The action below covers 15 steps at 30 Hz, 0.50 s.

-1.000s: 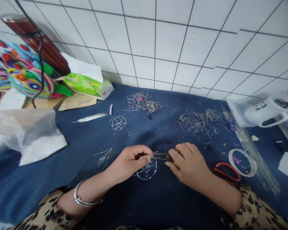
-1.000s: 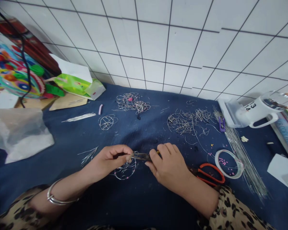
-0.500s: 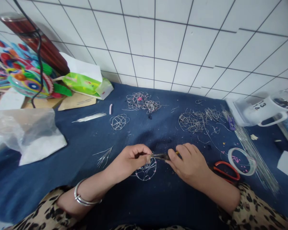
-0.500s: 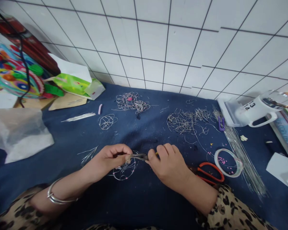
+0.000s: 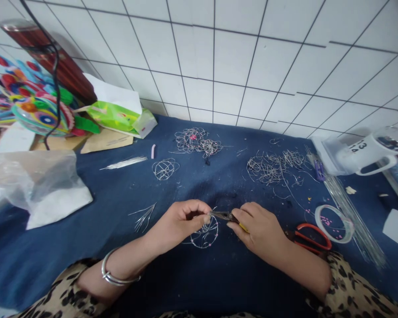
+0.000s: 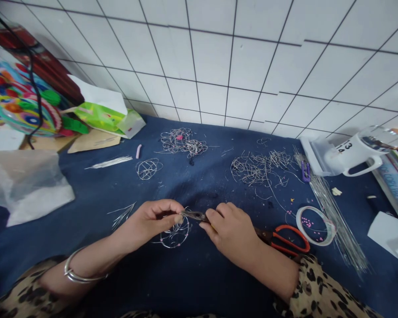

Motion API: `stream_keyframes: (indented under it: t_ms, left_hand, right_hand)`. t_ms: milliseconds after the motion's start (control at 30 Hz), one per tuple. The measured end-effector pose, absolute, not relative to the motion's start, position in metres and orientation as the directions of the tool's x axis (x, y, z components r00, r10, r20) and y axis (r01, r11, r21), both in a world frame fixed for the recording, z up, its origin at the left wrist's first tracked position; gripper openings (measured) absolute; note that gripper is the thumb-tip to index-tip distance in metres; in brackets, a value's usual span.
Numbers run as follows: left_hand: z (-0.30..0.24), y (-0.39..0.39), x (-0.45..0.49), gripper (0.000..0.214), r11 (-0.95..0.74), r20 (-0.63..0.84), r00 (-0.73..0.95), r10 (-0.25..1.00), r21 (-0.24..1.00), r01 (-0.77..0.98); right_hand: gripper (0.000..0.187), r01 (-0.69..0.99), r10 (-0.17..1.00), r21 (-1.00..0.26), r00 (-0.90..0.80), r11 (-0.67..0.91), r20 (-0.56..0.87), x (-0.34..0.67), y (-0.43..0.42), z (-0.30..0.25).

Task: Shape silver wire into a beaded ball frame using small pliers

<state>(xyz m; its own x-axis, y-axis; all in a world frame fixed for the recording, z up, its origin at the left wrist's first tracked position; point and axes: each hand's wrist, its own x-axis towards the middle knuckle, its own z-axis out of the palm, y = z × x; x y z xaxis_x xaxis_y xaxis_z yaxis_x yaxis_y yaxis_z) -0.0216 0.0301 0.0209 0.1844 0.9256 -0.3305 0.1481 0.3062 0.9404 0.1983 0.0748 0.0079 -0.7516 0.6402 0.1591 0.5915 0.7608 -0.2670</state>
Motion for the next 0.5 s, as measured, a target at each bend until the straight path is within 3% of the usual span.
stream_keyframes:
  t_ms: [200,333,500]
  left_hand:
    - [0.02,0.029,-0.021,0.014,0.259,-0.299,0.159,0.941,0.938,0.229]
    - [0.019,0.027,-0.02,0.016,0.19,-0.24,0.131,0.962,0.932,0.309]
    - [0.022,0.027,-0.021,0.016,0.141,-0.196,0.129,0.972,0.928,0.345]
  right_hand:
    - [0.026,0.599,0.696,-0.441,-0.713,0.668,0.086,0.198,0.07,0.009]
    - [0.028,0.601,0.712,-0.572,-0.701,0.559,-0.042,0.197,0.07,0.015]
    - [0.026,0.582,0.696,-0.647,-0.71,0.492,-0.11,0.196,0.072,0.02]
